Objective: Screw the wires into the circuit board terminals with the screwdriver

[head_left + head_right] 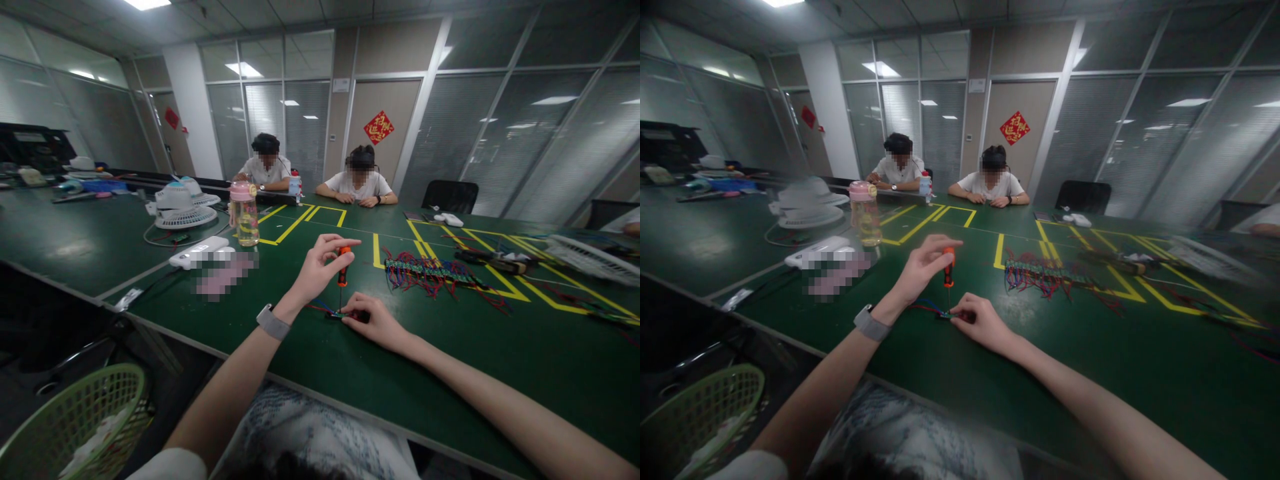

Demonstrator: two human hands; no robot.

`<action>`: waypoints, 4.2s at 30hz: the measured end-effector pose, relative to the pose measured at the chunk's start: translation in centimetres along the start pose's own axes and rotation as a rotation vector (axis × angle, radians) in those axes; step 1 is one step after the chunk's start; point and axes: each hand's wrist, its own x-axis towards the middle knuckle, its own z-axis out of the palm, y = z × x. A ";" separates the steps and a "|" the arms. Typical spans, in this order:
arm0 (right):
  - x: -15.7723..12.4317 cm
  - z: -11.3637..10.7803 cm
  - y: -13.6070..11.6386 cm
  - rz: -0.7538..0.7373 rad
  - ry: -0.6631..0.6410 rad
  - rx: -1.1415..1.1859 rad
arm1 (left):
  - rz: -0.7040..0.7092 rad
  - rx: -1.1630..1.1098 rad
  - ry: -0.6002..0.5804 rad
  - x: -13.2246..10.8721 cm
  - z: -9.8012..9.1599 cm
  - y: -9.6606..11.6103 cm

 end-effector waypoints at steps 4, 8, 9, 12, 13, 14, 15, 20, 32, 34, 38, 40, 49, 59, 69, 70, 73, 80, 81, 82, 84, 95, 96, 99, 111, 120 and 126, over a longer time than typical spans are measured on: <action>0.0 0.0 -0.1 0.005 -0.001 0.000 | -0.060 -0.187 -0.068 0.0 0.2 0.0; 0.0 0.0 0.1 -0.005 0.003 0.001 | -0.038 -0.069 0.007 0.0 0.2 0.0; 0.0 0.0 0.1 -0.007 0.002 0.002 | -0.015 -0.016 0.027 0.0 0.1 0.0; 0.0 0.0 0.0 -0.007 0.000 0.001 | 0.003 -0.025 0.001 0.0 0.0 0.0; 0.0 0.0 0.0 -0.006 0.000 -0.002 | -0.012 -0.088 -0.030 0.0 0.0 0.0; 0.0 0.0 0.0 -0.005 -0.001 -0.004 | -0.036 -0.155 -0.058 -0.1 0.1 0.0; 0.0 0.0 0.0 -0.006 -0.002 -0.006 | -0.056 -0.205 -0.075 -0.1 0.1 0.0; 0.0 0.0 0.1 -0.004 -0.002 -0.004 | -0.008 -0.033 0.007 -0.1 0.2 0.0; 0.0 0.0 -0.1 0.015 -0.006 0.005 | 0.010 -0.101 0.013 0.0 0.2 -0.3; 0.0 0.1 0.0 0.011 -0.003 0.002 | -0.050 -0.236 -0.048 0.0 0.3 -0.3; 0.0 0.1 0.1 0.000 0.000 0.005 | -0.069 -0.148 -0.002 0.0 0.3 -0.2; 0.0 0.1 0.1 -0.002 -0.001 0.010 | -0.013 -0.036 0.050 0.0 0.1 -0.3; 0.0 0.0 0.0 -0.001 -0.005 0.006 | -0.013 -0.060 -0.015 -0.1 0.2 0.0; 0.0 0.1 0.0 -0.009 0.005 0.004 | -0.032 -0.103 -0.071 0.0 0.0 -0.2; 0.0 0.1 0.2 -0.019 0.007 -0.006 | 0.000 -0.087 -0.060 -0.2 0.1 0.0; 0.0 0.1 0.3 -0.016 0.007 -0.007 | 0.008 -0.050 -0.032 -0.2 0.1 0.0; 0.0 0.2 0.3 -0.005 0.006 -0.006 | 0.130 0.157 0.057 -0.3 0.1 0.2; 0.0 0.0 0.0 -0.002 -0.001 -0.004 | 0.057 0.033 0.020 -0.4 0.4 0.0; 0.0 0.0 0.0 -0.003 -0.002 -0.007 | 0.079 0.110 0.058 -0.4 0.4 -0.1; 0.0 0.0 0.1 -0.003 -0.001 -0.009 | 0.111 0.193 0.096 -0.4 0.3 -0.1; 0.0 0.1 0.1 -0.003 0.000 -0.007 | 0.148 0.254 0.108 -0.3 0.3 0.0; 0.1 0.1 0.2 0.001 0.002 0.004 | 0.091 0.161 0.073 -0.2 0.4 -0.3; 0.0 0.1 0.2 0.002 0.003 0.002 | 0.076 0.108 0.048 -0.2 0.4 -0.3; 0.0 0.1 0.2 0.000 0.005 -0.003 | -0.047 -0.145 -0.038 -0.1 0.5 -0.2; 0.1 0.1 0.0 -0.002 0.011 0.000 | -0.068 -0.156 -0.027 0.0 0.4 -0.3; 0.1 0.1 0.0 -0.003 0.010 0.006 | -0.002 -0.104 -0.034 -0.2 0.4 0.2; 0.0 0.1 -0.1 -0.006 0.015 0.002 | 0.005 0.020 0.030 -0.1 0.3 0.2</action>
